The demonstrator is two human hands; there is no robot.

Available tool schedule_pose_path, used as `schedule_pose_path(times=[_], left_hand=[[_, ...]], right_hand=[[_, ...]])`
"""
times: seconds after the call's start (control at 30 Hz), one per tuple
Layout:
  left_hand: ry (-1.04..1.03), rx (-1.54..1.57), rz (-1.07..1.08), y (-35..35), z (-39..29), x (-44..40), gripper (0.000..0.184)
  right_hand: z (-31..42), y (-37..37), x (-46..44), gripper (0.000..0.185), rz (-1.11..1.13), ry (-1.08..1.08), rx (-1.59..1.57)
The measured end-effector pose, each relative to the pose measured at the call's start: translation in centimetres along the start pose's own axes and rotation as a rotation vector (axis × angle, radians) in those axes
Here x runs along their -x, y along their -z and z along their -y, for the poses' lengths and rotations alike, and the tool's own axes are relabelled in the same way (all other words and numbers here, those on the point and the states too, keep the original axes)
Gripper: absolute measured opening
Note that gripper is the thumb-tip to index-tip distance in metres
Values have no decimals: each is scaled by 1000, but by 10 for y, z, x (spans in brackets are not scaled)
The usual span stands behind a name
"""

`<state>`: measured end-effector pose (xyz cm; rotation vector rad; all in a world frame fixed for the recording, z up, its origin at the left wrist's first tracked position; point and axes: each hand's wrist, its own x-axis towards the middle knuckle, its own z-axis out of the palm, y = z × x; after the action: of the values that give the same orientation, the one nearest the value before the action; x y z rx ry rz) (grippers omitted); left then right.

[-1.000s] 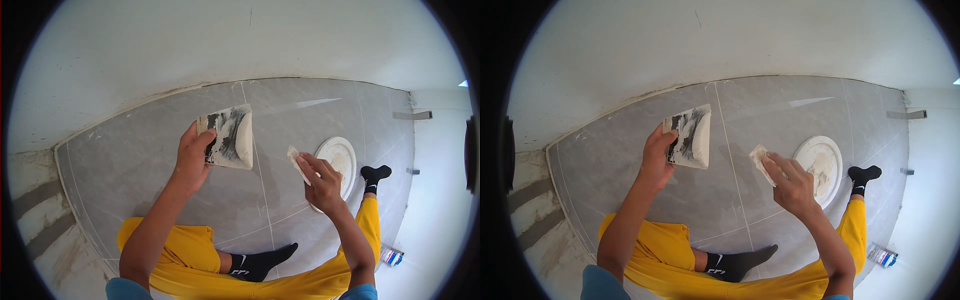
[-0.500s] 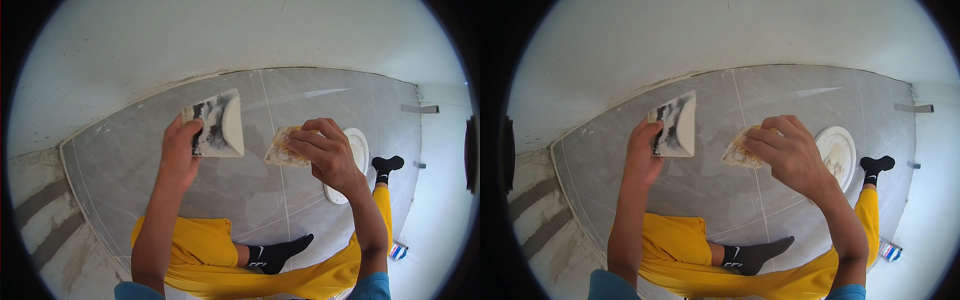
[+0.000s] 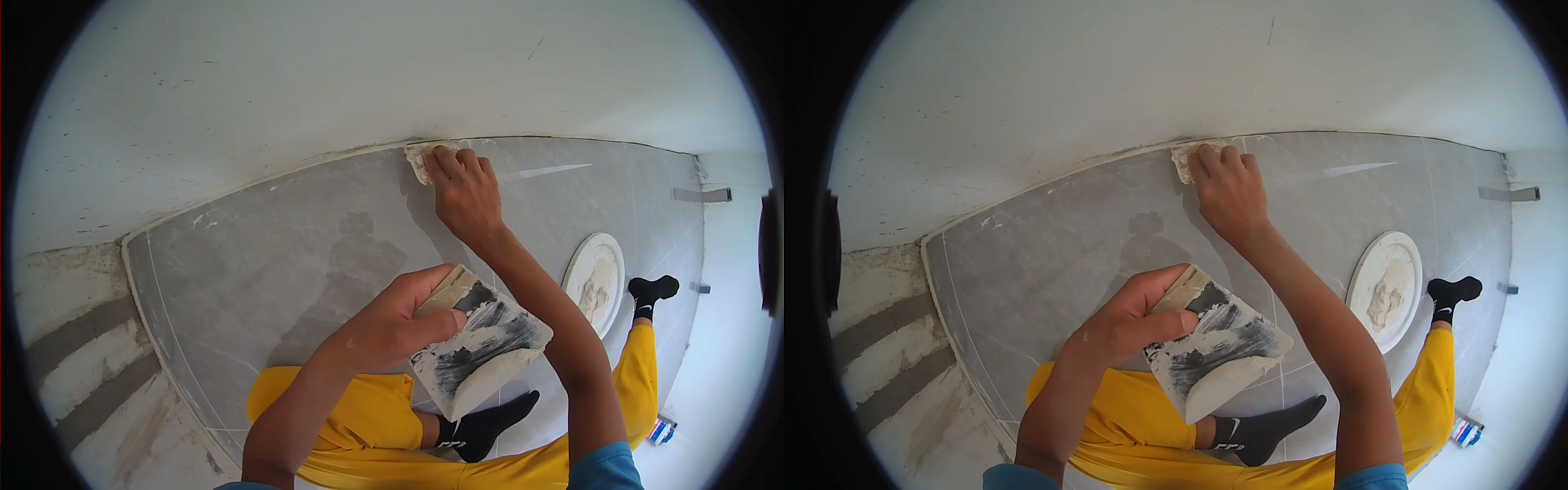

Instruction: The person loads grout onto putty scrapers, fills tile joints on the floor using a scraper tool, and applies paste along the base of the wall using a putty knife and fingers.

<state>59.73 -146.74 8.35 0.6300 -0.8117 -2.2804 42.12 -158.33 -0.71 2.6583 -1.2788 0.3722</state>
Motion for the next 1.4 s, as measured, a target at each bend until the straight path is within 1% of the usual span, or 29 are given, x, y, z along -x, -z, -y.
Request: schedule_pose_path(times=[0.07,0.2,0.27,0.3,0.37,0.4,0.47,0.5,0.57,0.63,0.7,0.77,0.8,0.87,0.9,0.97,1.0,1.07,1.1,1.13,1.2,1.3,1.33,1.4], left_hand=[[15,71,3,4,1,0,24],[27,66,-12,1,-3,-1,22],[19,68,9,2,0,-4,24],[18,64,18,1,0,-5,24],[-8,83,-48,-2,-1,-7,23],[-19,73,-32,-2,-2,-7,23],[-49,80,-61,1,-1,-5,24],[-62,82,-58,2,-3,-4,24],[-43,90,-90,1,-7,-1,24],[-36,108,-93,0,-8,-2,25],[-19,124,-94,1,-6,-3,26],[-9,107,-104,0,-7,-4,27],[-12,102,-94,-1,-9,-5,27],[6,115,-122,-2,-12,-6,27],[-10,111,-119,-1,-13,-6,27],[-11,118,-136,1,-10,-3,28],[-22,121,-141,2,-9,-2,28],[-19,115,-126,3,-9,-4,28],[-13,118,-119,3,-9,-5,28],[6,127,-137,2,-9,-5,29],[7,133,-153,2,-11,-7,29],[-3,165,-172,3,-10,-8,30],[-3,156,-172,4,-11,-7,30],[-2,150,-177,5,-11,-7,30]], right_hand=[[8,-11,-2,33,61,-41,122],[17,-25,-1,29,90,-81,182],[11,-21,-3,25,175,79,199],[8,-7,-11,25,173,74,208],[-5,25,-25,25,525,169,204],[-11,32,-23,25,515,163,224],[-21,35,-10,23,342,75,139],[-23,30,-5,23,340,84,149],[-28,16,6,21,69,-94,103],[-24,-7,11,20,102,-104,143],[-16,-11,7,20,139,-124,179],[-19,-4,-1,21,356,0,220],[-22,7,-5,21,352,-6,229],[-30,30,-13,20,548,49,201],[-33,32,-14,20,538,57,212],[-31,25,-5,18,259,-21,138],[-27,16,-4,18,257,-8,140],[-16,-6,-3,17,167,25,160],[-12,-11,0,17,189,101,255],[-17,-11,4,17,193,96,259],[-25,15,-9,17,436,86,156],[-46,35,1,17,380,18,131],[-52,34,3,17,380,27,134],[-62,19,11,17,199,-186,130]])
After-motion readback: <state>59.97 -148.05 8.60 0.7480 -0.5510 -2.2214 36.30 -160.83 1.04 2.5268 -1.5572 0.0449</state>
